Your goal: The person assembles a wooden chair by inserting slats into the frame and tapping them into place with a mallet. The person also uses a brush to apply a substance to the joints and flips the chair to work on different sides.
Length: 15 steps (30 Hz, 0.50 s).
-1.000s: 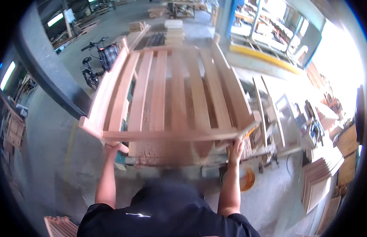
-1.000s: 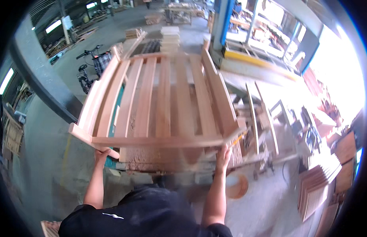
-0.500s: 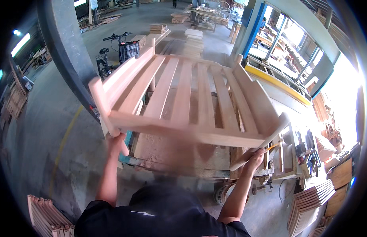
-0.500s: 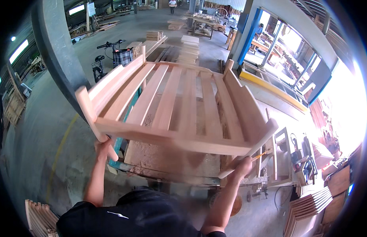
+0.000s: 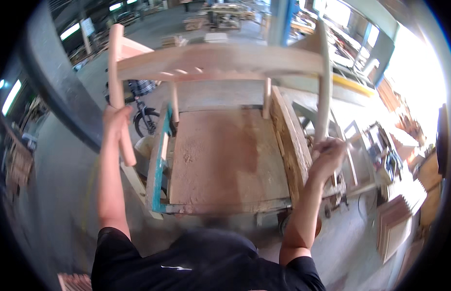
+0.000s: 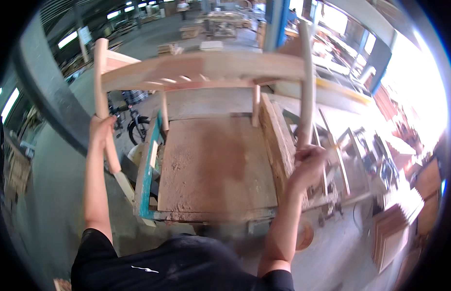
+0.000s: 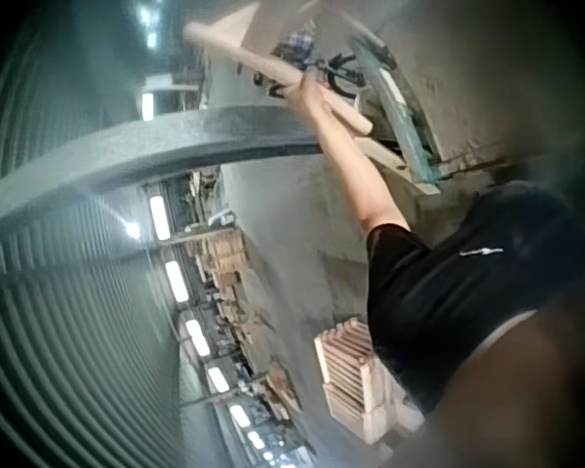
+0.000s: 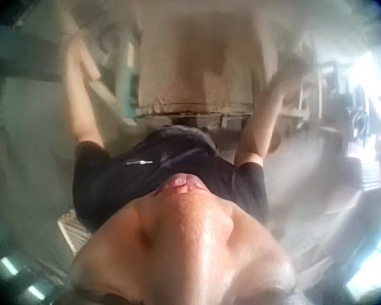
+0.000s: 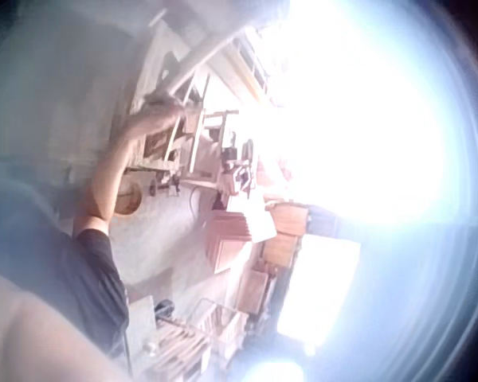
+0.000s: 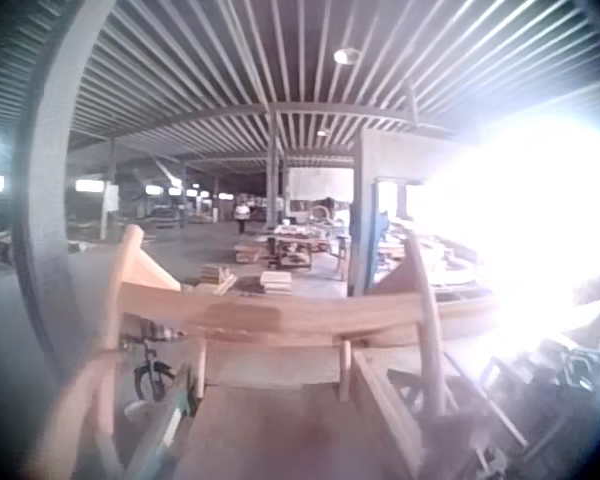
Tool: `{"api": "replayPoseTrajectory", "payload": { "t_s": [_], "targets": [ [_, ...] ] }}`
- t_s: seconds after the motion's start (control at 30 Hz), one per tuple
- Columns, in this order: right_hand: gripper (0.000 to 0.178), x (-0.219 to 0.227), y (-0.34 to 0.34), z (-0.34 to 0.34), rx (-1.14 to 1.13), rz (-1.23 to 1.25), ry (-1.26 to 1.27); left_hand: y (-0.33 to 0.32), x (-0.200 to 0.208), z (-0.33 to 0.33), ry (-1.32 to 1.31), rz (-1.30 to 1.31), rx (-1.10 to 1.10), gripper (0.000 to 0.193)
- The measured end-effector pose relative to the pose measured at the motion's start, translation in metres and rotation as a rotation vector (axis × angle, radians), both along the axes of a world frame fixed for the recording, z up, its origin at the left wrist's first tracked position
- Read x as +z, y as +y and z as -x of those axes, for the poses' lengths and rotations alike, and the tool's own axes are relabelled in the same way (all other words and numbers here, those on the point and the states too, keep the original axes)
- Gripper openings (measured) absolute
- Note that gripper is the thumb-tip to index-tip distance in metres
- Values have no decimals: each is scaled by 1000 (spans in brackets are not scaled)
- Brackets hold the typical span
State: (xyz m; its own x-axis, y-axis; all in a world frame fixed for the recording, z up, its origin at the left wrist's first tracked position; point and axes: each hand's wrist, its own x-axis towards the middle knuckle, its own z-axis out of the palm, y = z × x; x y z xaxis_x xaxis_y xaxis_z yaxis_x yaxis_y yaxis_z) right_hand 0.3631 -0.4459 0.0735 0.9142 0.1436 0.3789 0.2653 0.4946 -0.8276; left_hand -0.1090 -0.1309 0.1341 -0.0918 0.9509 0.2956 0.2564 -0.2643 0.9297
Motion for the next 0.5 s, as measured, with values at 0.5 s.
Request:
{"api": "replayPoseTrajectory", "payload": {
  "t_s": [0.5],
  "targets": [
    [26,-12,73,18,306,157,-41,141,62,-18,232,-58,-164,13]
  ]
}}
